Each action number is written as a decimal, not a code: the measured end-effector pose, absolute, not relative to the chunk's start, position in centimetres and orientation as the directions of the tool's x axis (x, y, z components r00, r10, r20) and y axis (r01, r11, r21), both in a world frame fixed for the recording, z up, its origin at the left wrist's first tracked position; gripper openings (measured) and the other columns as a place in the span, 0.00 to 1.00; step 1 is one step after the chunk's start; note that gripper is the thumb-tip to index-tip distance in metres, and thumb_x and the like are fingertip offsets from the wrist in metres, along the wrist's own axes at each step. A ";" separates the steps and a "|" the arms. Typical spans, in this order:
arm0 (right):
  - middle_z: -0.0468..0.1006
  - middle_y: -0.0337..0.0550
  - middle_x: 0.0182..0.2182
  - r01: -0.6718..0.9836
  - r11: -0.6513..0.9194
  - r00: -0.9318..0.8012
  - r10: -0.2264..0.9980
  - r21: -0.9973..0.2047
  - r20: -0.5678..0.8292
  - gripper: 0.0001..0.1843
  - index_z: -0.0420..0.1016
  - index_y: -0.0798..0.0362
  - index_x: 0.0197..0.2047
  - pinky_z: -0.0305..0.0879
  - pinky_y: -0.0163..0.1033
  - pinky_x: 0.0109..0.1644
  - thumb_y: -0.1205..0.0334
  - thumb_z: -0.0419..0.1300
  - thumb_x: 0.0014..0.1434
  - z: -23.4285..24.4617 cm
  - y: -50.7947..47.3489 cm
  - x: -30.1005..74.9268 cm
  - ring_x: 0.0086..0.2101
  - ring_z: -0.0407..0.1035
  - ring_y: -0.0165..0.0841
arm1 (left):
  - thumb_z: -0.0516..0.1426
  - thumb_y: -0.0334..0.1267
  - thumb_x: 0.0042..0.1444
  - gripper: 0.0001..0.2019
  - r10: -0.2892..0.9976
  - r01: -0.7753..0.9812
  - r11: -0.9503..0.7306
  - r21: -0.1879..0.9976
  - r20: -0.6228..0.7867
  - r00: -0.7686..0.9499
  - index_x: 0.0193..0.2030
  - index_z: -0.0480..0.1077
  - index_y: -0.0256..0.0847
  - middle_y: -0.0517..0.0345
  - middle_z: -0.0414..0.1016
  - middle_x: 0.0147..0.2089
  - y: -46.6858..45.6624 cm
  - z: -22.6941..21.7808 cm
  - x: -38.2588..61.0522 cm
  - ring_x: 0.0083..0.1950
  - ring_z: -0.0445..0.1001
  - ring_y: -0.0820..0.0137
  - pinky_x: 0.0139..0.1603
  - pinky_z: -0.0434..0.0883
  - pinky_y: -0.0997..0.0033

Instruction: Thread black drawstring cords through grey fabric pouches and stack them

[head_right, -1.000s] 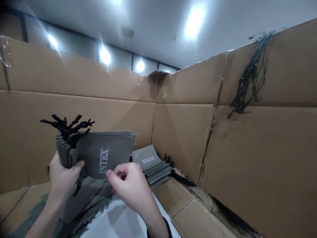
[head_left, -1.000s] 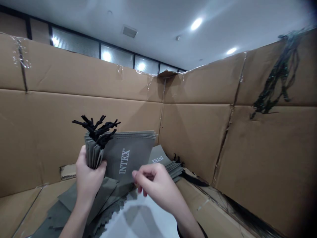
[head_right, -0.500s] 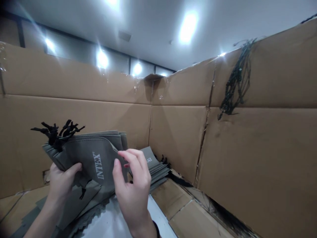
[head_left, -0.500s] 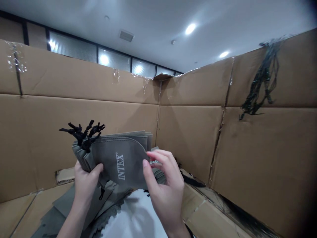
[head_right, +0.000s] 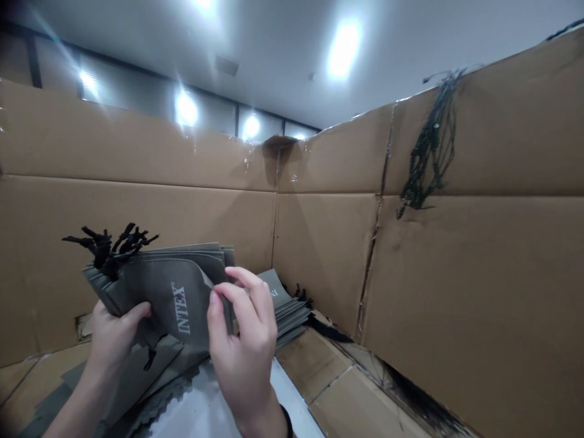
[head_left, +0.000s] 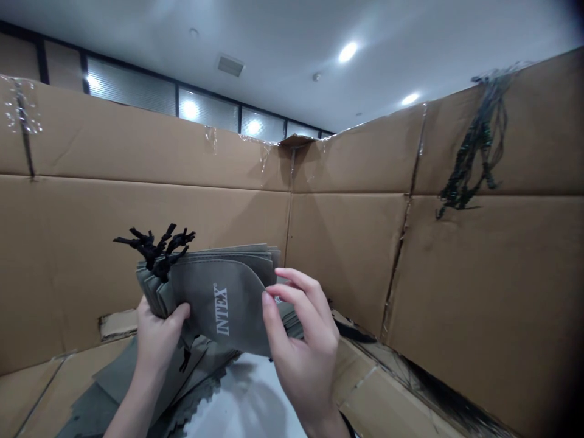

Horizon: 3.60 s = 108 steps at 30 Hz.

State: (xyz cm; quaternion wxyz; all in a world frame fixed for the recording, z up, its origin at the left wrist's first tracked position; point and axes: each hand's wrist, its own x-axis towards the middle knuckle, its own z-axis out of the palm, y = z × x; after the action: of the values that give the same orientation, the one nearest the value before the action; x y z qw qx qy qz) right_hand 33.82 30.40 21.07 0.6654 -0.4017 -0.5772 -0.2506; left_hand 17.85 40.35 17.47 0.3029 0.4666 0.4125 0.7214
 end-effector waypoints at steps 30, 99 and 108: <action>0.73 0.41 0.35 0.473 0.671 0.407 0.409 -0.572 0.817 0.08 0.72 0.50 0.43 0.69 0.36 0.37 0.62 0.54 0.62 20.8 30.2 34.1 0.32 0.70 0.29 | 0.58 0.35 0.34 0.13 0.739 0.074 -0.590 0.804 0.575 -0.351 0.31 0.69 0.37 0.56 0.74 0.31 41.1 16.8 17.9 0.34 0.73 0.64 0.35 0.71 0.68; 0.79 0.45 0.37 0.528 0.758 0.158 0.356 -0.383 0.921 0.15 0.80 0.46 0.44 0.56 0.60 0.62 0.66 0.57 0.55 20.7 29.5 32.8 0.46 0.72 0.42 | 0.59 0.39 0.34 0.12 0.701 0.076 -0.603 0.794 0.574 -0.423 0.29 0.67 0.38 0.58 0.73 0.28 41.4 16.6 17.3 0.31 0.73 0.65 0.34 0.73 0.67; 0.73 0.48 0.46 0.583 0.739 0.163 0.302 -0.339 0.939 0.14 0.79 0.50 0.42 0.71 0.44 0.43 0.68 0.56 0.55 20.5 29.6 32.4 0.39 0.71 0.35 | 0.60 0.38 0.34 0.12 0.690 0.057 -0.595 0.802 0.545 -0.476 0.29 0.67 0.39 0.58 0.72 0.29 41.1 17.0 17.4 0.31 0.72 0.65 0.35 0.73 0.66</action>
State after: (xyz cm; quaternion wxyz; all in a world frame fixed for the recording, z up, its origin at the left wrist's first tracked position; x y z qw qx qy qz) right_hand 32.42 29.58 20.54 0.6794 -0.3465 -0.6385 -0.1032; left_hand 17.37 41.10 16.96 0.2080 0.4675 0.3990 0.7609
